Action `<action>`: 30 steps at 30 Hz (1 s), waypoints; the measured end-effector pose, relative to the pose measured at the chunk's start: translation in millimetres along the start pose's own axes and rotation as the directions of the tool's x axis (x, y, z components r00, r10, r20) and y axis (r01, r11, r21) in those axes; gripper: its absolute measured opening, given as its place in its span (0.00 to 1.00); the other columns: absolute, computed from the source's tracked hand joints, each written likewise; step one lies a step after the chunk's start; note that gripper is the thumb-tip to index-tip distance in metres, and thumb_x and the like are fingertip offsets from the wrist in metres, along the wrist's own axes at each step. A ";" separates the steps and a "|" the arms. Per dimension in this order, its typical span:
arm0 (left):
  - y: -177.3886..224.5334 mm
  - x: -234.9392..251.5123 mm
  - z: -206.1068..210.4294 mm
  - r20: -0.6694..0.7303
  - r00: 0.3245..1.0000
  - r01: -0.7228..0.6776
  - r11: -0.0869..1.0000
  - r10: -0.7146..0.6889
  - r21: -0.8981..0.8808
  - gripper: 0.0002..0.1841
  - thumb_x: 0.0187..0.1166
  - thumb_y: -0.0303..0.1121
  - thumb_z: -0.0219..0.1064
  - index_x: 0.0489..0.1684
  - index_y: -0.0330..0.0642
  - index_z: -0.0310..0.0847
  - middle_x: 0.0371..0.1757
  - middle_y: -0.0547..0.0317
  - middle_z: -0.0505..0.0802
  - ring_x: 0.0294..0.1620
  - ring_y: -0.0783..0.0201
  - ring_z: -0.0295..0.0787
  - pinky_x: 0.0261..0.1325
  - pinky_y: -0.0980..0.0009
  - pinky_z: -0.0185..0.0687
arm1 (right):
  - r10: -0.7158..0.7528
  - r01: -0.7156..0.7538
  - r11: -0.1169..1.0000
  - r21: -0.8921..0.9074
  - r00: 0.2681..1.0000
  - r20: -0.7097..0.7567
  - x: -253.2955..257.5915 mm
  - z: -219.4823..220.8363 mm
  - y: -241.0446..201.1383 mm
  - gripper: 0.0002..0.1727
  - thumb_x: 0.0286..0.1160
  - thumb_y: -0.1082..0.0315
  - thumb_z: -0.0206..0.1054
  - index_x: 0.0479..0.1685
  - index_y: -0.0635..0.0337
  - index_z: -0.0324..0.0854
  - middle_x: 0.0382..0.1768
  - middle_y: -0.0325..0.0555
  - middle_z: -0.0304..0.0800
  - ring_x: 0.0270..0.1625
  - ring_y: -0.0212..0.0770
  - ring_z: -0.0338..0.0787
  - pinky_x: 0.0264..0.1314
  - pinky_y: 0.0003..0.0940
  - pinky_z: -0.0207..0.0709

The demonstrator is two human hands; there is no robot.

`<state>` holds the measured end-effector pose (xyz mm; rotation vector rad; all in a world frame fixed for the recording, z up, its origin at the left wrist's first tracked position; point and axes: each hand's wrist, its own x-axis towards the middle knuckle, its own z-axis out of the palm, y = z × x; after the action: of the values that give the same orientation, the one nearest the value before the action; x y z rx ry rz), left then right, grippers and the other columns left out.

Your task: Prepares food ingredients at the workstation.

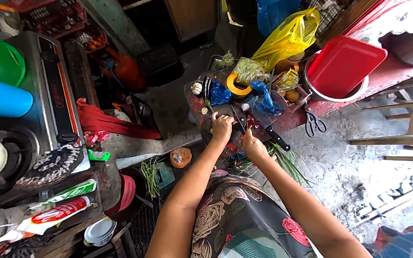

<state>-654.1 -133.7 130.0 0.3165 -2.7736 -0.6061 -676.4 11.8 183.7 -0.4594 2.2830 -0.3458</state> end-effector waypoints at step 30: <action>13.7 32.5 -27.3 0.309 0.950 0.087 0.985 -0.037 -0.149 0.13 0.74 0.16 0.67 0.52 0.34 0.90 0.59 0.40 0.90 0.66 0.43 0.86 0.72 0.50 0.80 | 0.022 -0.031 0.995 -0.094 0.995 -0.094 -4.2 -21.5 4.9 0.25 0.89 0.59 0.58 0.80 0.59 0.68 0.69 0.64 0.84 0.65 0.66 0.89 0.61 0.66 0.80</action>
<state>-677.8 -140.5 167.2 0.2971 -2.9886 -0.9640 -690.6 20.2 198.9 -0.4688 2.4020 -0.2506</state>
